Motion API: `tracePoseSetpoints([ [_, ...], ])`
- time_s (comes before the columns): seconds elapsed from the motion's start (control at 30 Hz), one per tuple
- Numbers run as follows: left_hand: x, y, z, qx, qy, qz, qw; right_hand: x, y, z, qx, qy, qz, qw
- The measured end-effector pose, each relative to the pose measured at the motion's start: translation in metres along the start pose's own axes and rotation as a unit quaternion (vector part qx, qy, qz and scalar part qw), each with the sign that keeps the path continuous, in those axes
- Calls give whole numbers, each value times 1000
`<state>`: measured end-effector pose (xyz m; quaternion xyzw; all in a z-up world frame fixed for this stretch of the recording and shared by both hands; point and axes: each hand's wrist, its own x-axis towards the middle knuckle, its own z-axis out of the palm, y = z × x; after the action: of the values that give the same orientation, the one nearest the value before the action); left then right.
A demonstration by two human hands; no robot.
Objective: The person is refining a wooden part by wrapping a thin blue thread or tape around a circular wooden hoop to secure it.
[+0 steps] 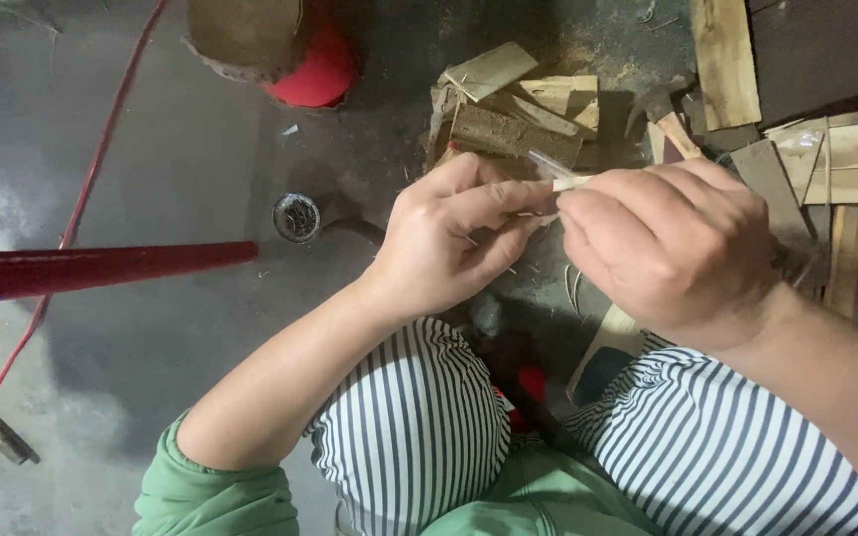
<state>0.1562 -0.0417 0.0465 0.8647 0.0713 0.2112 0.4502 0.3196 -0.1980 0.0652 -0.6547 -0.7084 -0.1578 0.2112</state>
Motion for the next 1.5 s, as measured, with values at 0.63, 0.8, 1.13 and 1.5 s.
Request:
tracePoseSetpoints([
  [0.63, 7, -23, 18, -265, -26, -237, 934, -4, 21, 25, 176, 63, -20, 982],
  [0.8, 9, -10, 19, -119, 2, -128, 985, 4, 11, 15, 35, 55, -14, 998],
  [1.13, 20, 8, 23, -43, 28, -76, 996, -10, 22, 21, -117, 42, -10, 992],
  [1.5, 45, 46, 33, -202, -61, -292, 933, -35, 41, 1, 179, 83, 59, 979],
])
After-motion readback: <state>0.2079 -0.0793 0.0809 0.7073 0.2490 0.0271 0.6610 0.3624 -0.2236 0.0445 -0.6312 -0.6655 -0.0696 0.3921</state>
